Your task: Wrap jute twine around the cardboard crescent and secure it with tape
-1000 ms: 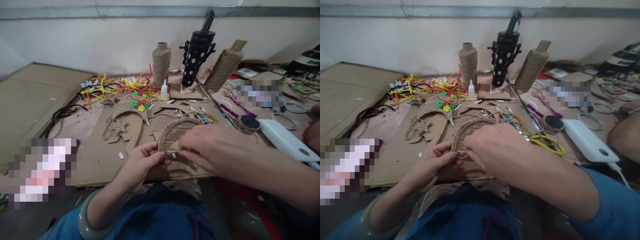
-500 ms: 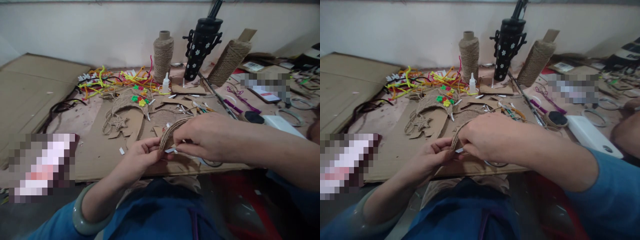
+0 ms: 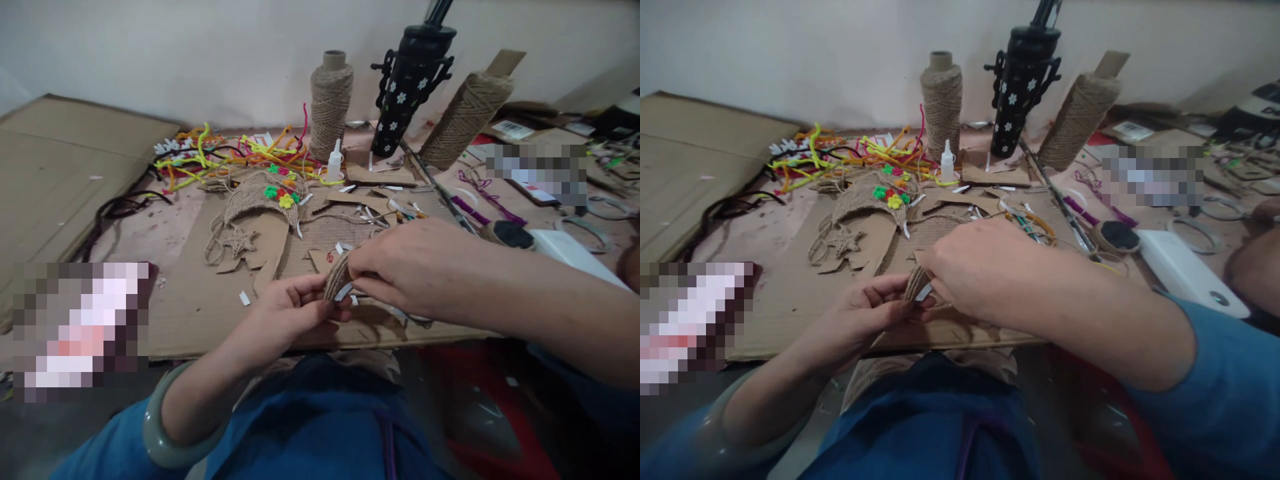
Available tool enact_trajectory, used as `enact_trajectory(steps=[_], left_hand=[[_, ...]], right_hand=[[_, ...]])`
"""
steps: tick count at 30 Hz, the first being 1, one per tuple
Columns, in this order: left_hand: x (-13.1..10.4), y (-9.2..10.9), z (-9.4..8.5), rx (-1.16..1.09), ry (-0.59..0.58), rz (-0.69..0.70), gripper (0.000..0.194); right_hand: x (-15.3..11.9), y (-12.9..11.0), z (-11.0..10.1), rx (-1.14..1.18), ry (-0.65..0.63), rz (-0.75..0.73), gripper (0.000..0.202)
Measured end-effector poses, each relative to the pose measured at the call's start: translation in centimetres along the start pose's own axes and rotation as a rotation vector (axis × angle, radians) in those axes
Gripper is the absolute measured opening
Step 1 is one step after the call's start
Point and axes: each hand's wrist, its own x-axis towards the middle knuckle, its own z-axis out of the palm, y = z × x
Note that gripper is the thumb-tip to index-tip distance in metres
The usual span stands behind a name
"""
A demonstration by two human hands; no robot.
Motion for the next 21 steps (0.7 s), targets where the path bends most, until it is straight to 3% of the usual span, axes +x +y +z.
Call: enact_trajectory(steps=[10, 17, 21], left_hand=[[0.0, 0.0, 0.5, -0.020, 0.009, -0.012, 0.016], [0.1, 0.1, 0.7, -0.097, 0.004, -0.042, 0.021], [0.1, 0.2, 0.8, -0.100, 0.010, -0.036, 0.019]], right_hand=[[0.1, -0.5, 0.0, -0.011, -0.035, 0.096, 0.013], [0.0, -1.2, -0.9, -0.074, -0.153, 0.125, 0.014], [0.0, -1.4, -0.7, -0.102, -0.131, 0.112, 0.014]])
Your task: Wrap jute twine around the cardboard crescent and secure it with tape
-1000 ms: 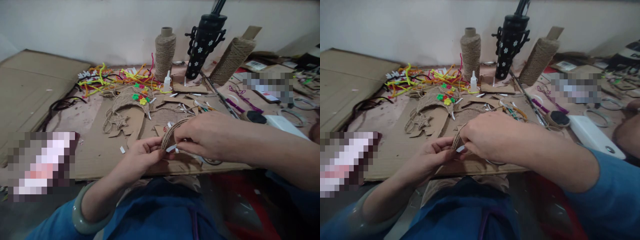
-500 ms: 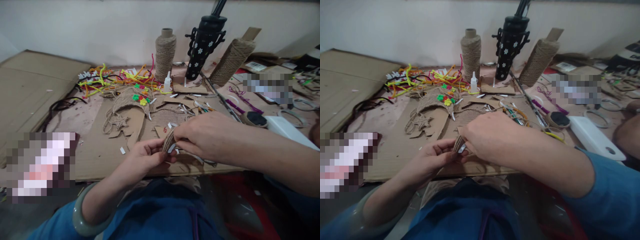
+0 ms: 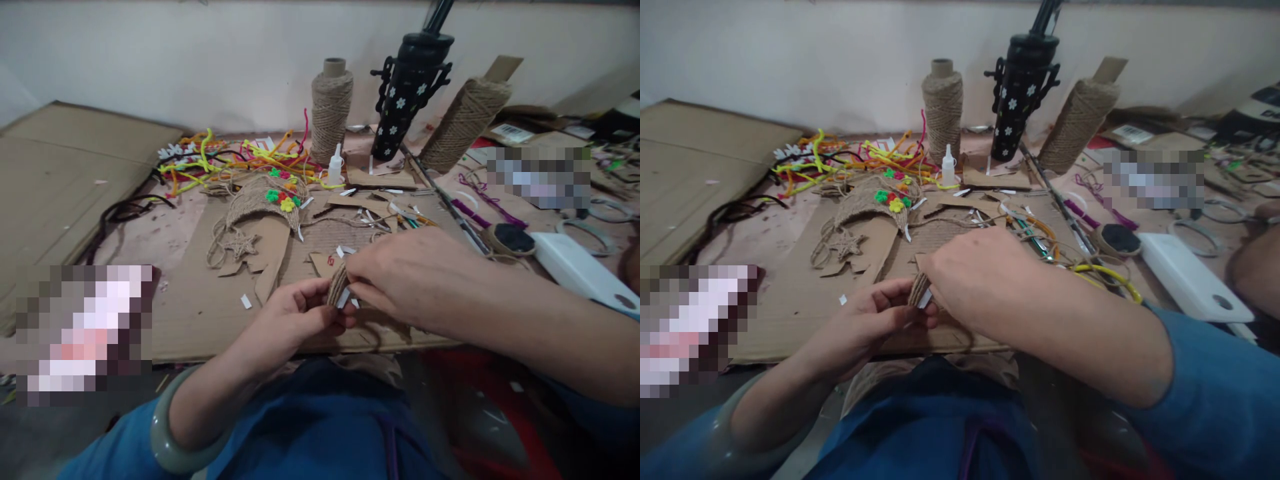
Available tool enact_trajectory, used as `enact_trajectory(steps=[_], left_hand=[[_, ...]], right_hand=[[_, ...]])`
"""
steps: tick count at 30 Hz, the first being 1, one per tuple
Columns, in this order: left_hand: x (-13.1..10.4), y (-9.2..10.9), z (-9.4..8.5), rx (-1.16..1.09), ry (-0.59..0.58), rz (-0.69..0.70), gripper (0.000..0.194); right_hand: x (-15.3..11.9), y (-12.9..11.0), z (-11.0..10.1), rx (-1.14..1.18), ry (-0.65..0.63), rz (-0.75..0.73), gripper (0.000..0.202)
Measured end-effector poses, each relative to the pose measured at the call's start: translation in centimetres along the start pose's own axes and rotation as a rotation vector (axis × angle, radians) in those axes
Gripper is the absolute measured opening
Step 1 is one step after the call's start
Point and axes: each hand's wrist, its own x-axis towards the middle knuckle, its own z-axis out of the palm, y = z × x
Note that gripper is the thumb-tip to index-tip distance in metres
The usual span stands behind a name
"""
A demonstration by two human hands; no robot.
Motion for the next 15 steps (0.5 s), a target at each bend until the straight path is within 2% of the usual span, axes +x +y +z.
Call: enact_trajectory(steps=[5, 10, 15], left_hand=[[0.08, 0.09, 0.19, 0.025, 0.011, 0.028, 0.017], [0.07, 0.22, 0.46, 0.031, 0.062, -0.013, 0.019], [0.12, 0.26, 0.43, -0.009, 0.048, -0.016, 0.022]], right_hand=[[0.00, 0.04, 0.40, -0.019, 0.058, -0.008, 0.015], [0.11, -0.26, 0.35, -0.015, 0.012, 0.005, 0.015], [0.12, -0.36, 0.11, -0.020, 0.011, 0.028, 0.014]])
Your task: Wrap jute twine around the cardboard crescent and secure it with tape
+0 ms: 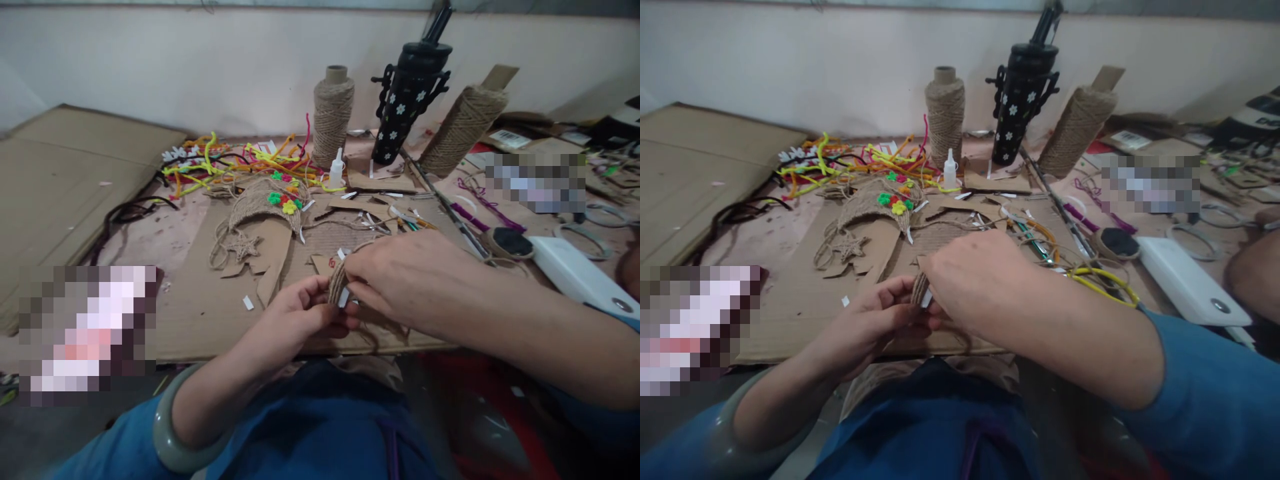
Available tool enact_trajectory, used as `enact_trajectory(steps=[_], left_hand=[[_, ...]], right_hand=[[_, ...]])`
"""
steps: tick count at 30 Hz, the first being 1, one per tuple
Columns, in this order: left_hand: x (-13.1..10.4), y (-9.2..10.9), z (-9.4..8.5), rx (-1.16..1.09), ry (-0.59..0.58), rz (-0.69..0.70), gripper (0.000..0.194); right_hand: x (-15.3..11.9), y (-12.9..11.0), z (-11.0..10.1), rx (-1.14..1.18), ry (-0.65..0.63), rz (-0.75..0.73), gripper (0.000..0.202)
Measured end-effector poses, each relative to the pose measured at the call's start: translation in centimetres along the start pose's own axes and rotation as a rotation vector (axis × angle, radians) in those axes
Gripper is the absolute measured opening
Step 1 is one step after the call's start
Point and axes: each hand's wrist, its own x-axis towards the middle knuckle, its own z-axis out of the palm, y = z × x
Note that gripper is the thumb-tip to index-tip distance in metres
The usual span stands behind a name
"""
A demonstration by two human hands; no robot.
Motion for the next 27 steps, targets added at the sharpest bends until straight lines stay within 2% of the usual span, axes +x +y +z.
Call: enact_trajectory(steps=[7, 15, 22, 27], left_hand=[[-0.2, -0.3, -0.3, -0.003, -0.057, -0.022, 0.021], [-0.3, -0.3, -0.2, -0.037, -0.071, -0.037, 0.025], [-0.3, -0.1, -0.3, -0.068, -0.092, -0.077, 0.030], [-0.3, 0.2, -0.1, -0.103, -0.039, -0.081, 0.021]], right_hand=[[-0.1, 0.0, -0.6, 0.043, -0.019, -0.009, 0.013], [0.0, -0.5, -1.3, 0.062, -0.096, 0.027, 0.015], [-0.2, -0.1, -1.0, 0.095, -0.068, 0.019, 0.015], [-0.5, -0.3, -1.1, 0.080, -0.057, 0.012, 0.016]])
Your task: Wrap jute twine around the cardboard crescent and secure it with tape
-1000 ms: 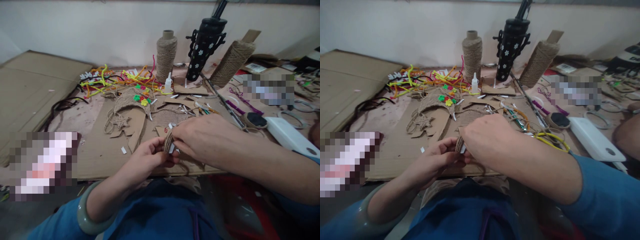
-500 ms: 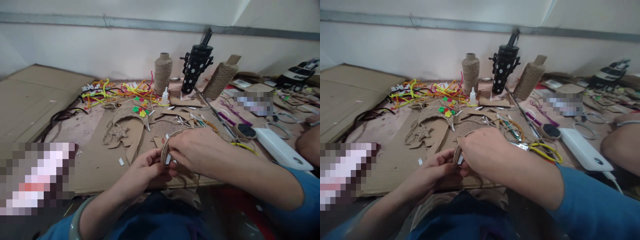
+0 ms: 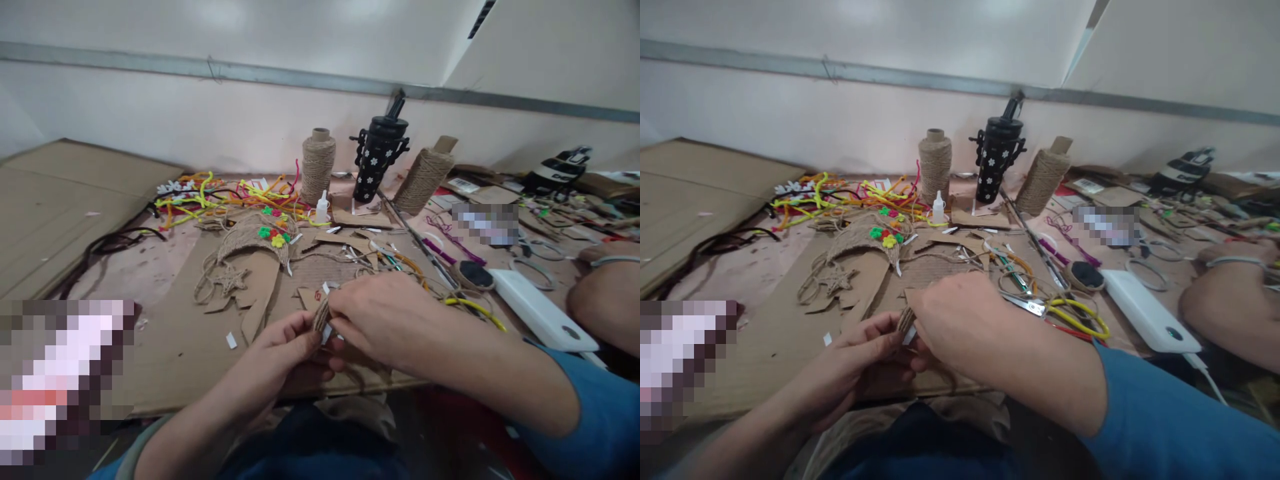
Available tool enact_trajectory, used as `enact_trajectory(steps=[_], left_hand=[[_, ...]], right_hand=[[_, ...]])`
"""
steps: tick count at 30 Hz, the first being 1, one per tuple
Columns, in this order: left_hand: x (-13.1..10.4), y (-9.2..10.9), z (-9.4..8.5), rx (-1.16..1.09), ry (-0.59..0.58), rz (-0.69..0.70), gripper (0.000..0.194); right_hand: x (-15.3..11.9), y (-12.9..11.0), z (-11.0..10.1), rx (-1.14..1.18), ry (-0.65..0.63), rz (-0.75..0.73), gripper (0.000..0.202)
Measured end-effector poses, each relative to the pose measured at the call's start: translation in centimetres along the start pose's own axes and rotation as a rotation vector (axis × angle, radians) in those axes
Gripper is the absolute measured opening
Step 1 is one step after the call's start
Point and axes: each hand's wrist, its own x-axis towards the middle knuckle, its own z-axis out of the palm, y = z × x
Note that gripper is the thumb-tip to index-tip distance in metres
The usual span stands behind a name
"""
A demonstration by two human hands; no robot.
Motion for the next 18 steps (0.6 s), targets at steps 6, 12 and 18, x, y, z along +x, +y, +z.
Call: enact_trajectory(steps=[6, 12, 18], left_hand=[[-0.15, 0.26, 0.44, 0.004, 0.036, -0.034, 0.014], [-0.23, 0.01, 0.39, -0.021, 0.044, -0.026, 0.018], [-0.10, -0.09, 0.53, -0.035, 0.059, -0.004, 0.009]], right_hand=[[0.07, -0.17, 0.18, 0.013, 0.015, -0.008, 0.013], [0.05, -0.13, 0.33, 0.009, -0.015, -0.037, 0.013], [0.14, -0.04, 0.82, -0.002, 0.010, -0.055, 0.012]])
